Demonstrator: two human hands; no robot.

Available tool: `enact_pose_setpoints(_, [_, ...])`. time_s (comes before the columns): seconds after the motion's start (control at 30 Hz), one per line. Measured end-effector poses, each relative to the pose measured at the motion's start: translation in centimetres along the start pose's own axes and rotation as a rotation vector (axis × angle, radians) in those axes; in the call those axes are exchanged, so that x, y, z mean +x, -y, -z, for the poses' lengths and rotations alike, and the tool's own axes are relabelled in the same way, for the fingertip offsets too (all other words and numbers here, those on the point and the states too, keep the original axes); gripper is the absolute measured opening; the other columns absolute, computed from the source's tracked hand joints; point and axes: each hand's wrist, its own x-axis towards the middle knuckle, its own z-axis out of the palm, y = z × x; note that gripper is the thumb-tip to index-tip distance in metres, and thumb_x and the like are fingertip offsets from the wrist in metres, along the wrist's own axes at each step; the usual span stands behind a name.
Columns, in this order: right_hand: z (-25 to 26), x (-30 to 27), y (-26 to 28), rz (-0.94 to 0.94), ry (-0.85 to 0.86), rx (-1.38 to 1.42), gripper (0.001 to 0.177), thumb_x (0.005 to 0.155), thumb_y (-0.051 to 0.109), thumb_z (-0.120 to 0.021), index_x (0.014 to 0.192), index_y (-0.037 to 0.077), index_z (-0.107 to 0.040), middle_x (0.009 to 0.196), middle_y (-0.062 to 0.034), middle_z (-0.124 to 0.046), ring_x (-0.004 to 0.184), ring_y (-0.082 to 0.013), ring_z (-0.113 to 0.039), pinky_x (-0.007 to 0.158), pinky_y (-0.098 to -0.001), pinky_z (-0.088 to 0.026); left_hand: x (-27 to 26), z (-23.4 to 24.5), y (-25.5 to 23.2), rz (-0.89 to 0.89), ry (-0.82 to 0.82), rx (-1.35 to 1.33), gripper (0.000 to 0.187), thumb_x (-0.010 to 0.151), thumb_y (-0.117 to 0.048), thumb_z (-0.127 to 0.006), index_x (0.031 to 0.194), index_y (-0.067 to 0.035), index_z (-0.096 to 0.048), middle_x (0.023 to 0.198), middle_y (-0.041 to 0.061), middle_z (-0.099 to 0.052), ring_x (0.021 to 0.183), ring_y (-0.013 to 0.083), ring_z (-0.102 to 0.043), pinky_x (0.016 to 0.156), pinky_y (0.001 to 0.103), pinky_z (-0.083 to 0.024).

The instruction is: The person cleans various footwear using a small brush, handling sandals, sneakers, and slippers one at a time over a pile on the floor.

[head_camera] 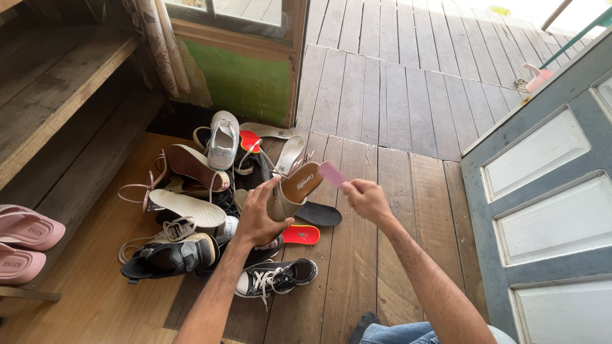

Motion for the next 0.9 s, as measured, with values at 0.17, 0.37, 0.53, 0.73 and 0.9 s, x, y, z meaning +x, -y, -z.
enact_pose_setpoints(0.17, [-2.4,-0.6,1.4,-0.001,0.258,-0.048,0.038,0.103,0.036,-0.061,0.094,0.002,-0.075,0.063,-0.0008,-0.064,0.046,-0.0047,-0.051,0.039,-0.0237,-0.039,0.7,-0.3,-0.1,0.036,-0.025,-0.158,0.103,0.060,-0.036,-0.095,0.148,-0.023,-0.043,0.142,0.014,-0.055,0.131,0.0350,-0.054,0.108,0.051,-0.049])
enact_pose_setpoints(0.37, [-0.5,1.1,-2.0,-0.002,0.043,-0.172,0.032,0.104,0.036,-0.056,0.099,0.010,-0.073,0.062,0.0003,-0.060,0.045,-0.0077,-0.044,0.038,-0.0249,-0.035,-0.3,-0.4,0.4,-0.032,0.004,-0.293,0.091,0.063,-0.037,-0.094,0.142,-0.025,-0.053,0.139,0.013,-0.061,0.128,0.0294,-0.062,0.105,0.046,-0.055])
enact_pose_setpoints(0.53, [1.0,0.6,-1.4,-0.120,-0.021,0.168,0.032,0.104,0.033,-0.057,0.097,0.006,-0.072,0.062,0.0005,-0.061,0.044,-0.0057,-0.050,0.036,-0.0256,-0.042,-0.1,-0.1,-0.1,0.045,-0.012,-0.367,0.089,0.063,-0.035,-0.095,0.142,-0.024,-0.054,0.136,0.014,-0.061,0.125,0.0285,-0.064,0.101,0.044,-0.057])
enact_pose_setpoints(0.73, [-1.8,-0.9,1.0,-0.014,0.339,0.292,0.035,0.104,0.034,-0.058,0.093,0.003,-0.069,0.062,0.0011,-0.060,0.046,-0.0060,-0.053,0.039,-0.0238,-0.043,0.9,-0.7,-0.6,0.295,0.050,-0.556,0.097,0.062,-0.037,-0.090,0.145,-0.021,-0.044,0.126,0.013,-0.068,0.111,0.0240,-0.073,0.094,0.040,-0.063])
enact_pose_setpoints(0.9, [-1.9,0.6,-0.8,0.077,0.136,0.126,0.035,0.104,0.036,-0.056,0.095,0.006,-0.070,0.063,0.0025,-0.060,0.047,-0.0056,-0.051,0.039,-0.0242,-0.043,0.5,-2.3,0.7,0.363,0.091,-0.903,0.092,0.071,-0.028,-0.086,0.149,-0.013,-0.040,0.122,0.017,-0.067,0.113,0.0245,-0.070,0.094,0.037,-0.063])
